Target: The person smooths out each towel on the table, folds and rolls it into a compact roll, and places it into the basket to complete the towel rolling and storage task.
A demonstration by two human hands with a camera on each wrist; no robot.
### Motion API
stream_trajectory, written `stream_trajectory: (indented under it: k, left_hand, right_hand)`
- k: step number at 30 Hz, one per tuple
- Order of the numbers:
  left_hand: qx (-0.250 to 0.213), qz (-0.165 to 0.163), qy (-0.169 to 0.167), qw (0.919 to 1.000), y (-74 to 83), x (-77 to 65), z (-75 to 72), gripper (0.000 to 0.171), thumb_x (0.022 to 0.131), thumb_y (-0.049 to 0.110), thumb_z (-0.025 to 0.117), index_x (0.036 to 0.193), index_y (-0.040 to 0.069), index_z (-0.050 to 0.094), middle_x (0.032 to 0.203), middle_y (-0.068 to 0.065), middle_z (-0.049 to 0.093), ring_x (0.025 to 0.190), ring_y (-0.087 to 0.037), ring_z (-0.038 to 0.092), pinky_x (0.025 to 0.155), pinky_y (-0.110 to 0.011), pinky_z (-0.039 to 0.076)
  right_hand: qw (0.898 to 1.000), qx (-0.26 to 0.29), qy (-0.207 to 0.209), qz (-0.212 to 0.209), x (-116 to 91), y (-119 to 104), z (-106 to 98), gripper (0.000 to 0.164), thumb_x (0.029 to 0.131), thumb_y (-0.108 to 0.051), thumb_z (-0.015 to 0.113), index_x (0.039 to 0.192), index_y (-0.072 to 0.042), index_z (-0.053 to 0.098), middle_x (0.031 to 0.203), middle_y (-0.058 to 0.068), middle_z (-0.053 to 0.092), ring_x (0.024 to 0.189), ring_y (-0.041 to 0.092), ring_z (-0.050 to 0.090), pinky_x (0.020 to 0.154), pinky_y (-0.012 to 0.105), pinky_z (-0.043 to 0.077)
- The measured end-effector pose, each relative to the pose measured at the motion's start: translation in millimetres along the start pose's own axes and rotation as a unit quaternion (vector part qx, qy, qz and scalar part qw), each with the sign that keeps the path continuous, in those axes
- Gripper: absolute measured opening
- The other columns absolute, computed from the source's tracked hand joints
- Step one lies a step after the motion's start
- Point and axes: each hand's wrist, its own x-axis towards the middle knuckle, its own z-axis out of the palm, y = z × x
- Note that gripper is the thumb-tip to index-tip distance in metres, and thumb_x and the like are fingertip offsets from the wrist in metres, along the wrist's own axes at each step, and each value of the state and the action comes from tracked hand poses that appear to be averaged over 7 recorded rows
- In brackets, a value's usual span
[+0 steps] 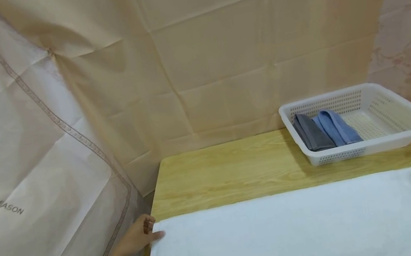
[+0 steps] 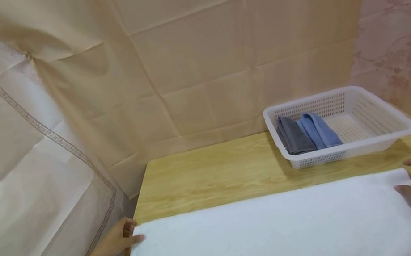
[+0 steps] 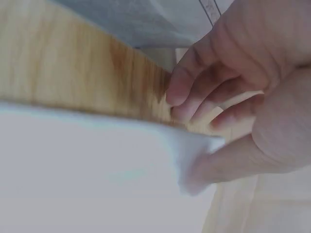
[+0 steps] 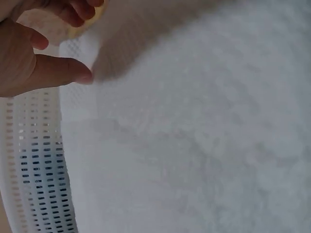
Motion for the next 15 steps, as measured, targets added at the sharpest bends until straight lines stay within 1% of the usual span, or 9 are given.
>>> stream_trajectory:
  k: [2, 4, 5, 7, 9, 10, 12, 14, 15]
  left_hand:
    - [0.027, -0.003, 0.012, 0.9995, 1.8, 5.6, 3.5, 0.067, 0.091, 0.035, 0.081, 0.134, -0.006, 0.051, 0.102, -0.011, 0.054, 0.084, -0.023, 0.053, 0.069, -0.035, 0.047]
    - [0.054, 0.004, 0.018, 0.9984, 2.5, 9.9, 6.4, 0.064, 0.090, 0.036, 0.081, 0.131, -0.005, 0.055, 0.094, -0.008, 0.054, 0.079, -0.022, 0.051, 0.066, -0.035, 0.045]
    - [0.071, 0.012, 0.019, 0.9972, 2.5, 11.2, 7.2, 0.057, 0.090, 0.036, 0.081, 0.124, -0.004, 0.059, 0.090, -0.006, 0.052, 0.077, -0.020, 0.049, 0.064, -0.033, 0.042]
    - [0.091, 0.027, 0.014, 0.9954, 4.5, 12.9, 7.4, 0.044, 0.089, 0.034, 0.082, 0.106, -0.001, 0.061, 0.083, -0.002, 0.048, 0.074, -0.018, 0.045, 0.062, -0.032, 0.038]
    - [0.081, 0.039, 0.001, 0.9960, 11.9, 13.9, 5.9, 0.038, 0.090, 0.029, 0.082, 0.095, 0.003, 0.055, 0.079, -0.001, 0.042, 0.071, -0.018, 0.042, 0.061, -0.032, 0.034]
    - [0.074, 0.047, -0.009, 0.9961, 17.6, 14.5, 4.9, 0.037, 0.091, 0.027, 0.081, 0.094, 0.004, 0.052, 0.079, -0.001, 0.041, 0.071, -0.018, 0.041, 0.061, -0.032, 0.034]
    - [0.066, 0.071, -0.029, 0.9949, 33.3, 15.4, 3.6, 0.034, 0.093, 0.024, 0.078, 0.097, 0.006, 0.049, 0.086, -0.002, 0.046, 0.076, -0.018, 0.043, 0.063, -0.031, 0.036]
    - [0.051, 0.097, -0.059, 0.9922, 53.2, 15.8, 4.9, 0.029, 0.097, 0.019, 0.074, 0.106, 0.006, 0.050, 0.095, -0.006, 0.051, 0.077, -0.019, 0.045, 0.063, -0.032, 0.040]
    - [0.039, 0.110, -0.074, 0.9905, 64.1, 15.5, 7.0, 0.026, 0.098, 0.017, 0.072, 0.111, 0.007, 0.052, 0.103, -0.009, 0.054, 0.079, -0.019, 0.048, 0.063, -0.033, 0.044]
  right_hand:
    - [0.999, -0.027, 0.022, -0.022, -4.1, -13.1, -1.8, 0.084, 0.080, -0.014, 0.086, 0.134, 0.016, 0.029, 0.099, 0.044, 0.049, 0.097, 0.064, 0.044, 0.078, 0.068, 0.039]
    - [0.996, -0.057, 0.046, -0.059, -6.7, -29.2, -2.4, 0.073, 0.076, -0.006, 0.084, 0.128, 0.014, 0.036, 0.095, 0.039, 0.051, 0.094, 0.062, 0.044, 0.077, 0.071, 0.033]
    - [0.994, -0.063, 0.048, -0.079, -7.2, -39.0, -2.1, 0.068, 0.076, -0.006, 0.084, 0.125, 0.013, 0.041, 0.094, 0.038, 0.052, 0.093, 0.060, 0.046, 0.078, 0.070, 0.035]
    - [0.989, -0.065, 0.040, -0.125, -7.0, -61.0, -2.2, 0.054, 0.078, -0.005, 0.083, 0.118, 0.012, 0.050, 0.089, 0.031, 0.059, 0.084, 0.051, 0.055, 0.073, 0.062, 0.043]
    - [0.982, -0.056, 0.030, -0.181, -7.6, -83.8, 0.8, 0.037, 0.082, -0.007, 0.082, 0.109, 0.007, 0.060, 0.082, 0.019, 0.066, 0.075, 0.036, 0.062, 0.064, 0.049, 0.048]
    - [0.978, -0.044, 0.020, -0.203, -8.5, -96.1, 3.7, 0.030, 0.084, -0.008, 0.081, 0.106, 0.003, 0.064, 0.081, 0.013, 0.067, 0.072, 0.028, 0.063, 0.060, 0.042, 0.049]
    - [0.972, -0.017, -0.017, -0.233, -12.2, -123.6, 11.2, 0.019, 0.088, -0.009, 0.078, 0.103, -0.002, 0.068, 0.080, 0.003, 0.067, 0.070, 0.016, 0.062, 0.058, 0.033, 0.049]
    - [0.964, 0.007, -0.045, -0.264, -17.5, -152.3, 24.0, 0.012, 0.090, -0.009, 0.077, 0.100, -0.008, 0.070, 0.080, -0.006, 0.066, 0.069, 0.007, 0.059, 0.058, 0.028, 0.048]
    - [0.960, 0.018, -0.065, -0.272, -20.7, -167.8, 30.5, 0.011, 0.091, -0.010, 0.077, 0.100, -0.010, 0.070, 0.080, -0.008, 0.065, 0.070, 0.005, 0.058, 0.058, 0.027, 0.049]
